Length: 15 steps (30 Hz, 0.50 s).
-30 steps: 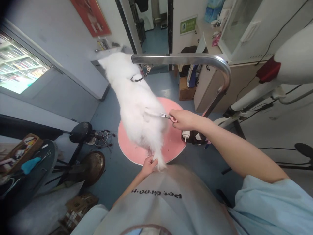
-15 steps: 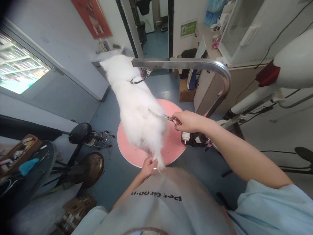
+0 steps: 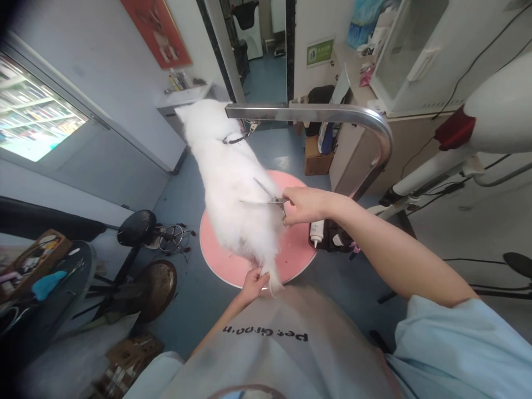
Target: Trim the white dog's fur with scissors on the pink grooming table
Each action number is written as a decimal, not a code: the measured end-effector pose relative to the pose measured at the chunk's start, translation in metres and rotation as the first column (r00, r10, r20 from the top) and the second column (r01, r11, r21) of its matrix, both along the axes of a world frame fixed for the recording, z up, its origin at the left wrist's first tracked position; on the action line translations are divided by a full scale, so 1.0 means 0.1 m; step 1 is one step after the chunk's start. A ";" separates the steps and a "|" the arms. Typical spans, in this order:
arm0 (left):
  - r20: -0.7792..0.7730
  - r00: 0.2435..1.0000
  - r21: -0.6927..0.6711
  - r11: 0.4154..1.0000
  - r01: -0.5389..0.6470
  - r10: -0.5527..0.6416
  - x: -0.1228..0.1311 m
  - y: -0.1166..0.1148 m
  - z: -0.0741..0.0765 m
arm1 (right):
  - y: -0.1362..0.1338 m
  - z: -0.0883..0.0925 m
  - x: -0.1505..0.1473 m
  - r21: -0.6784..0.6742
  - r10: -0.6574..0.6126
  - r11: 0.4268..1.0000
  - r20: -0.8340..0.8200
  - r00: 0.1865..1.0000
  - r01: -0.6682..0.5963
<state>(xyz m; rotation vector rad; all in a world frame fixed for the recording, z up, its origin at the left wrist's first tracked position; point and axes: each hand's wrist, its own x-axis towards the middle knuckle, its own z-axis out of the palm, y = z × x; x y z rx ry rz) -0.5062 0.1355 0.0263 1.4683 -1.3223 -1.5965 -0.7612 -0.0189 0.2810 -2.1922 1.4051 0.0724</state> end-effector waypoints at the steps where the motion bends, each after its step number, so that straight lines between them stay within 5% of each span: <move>1: 0.001 1.000 0.000 1.000 0.009 -0.009 0.00 -0.01 0.01 | -0.03 0.02 0.01 0.005 0.006 1.000 -0.010 1.000 -0.006; 15: -0.026 1.000 -0.001 1.000 0.015 -0.015 -0.01 -0.04 0.08 | -0.19 0.10 -0.01 -0.006 0.043 0.999 -0.079 0.996 -0.044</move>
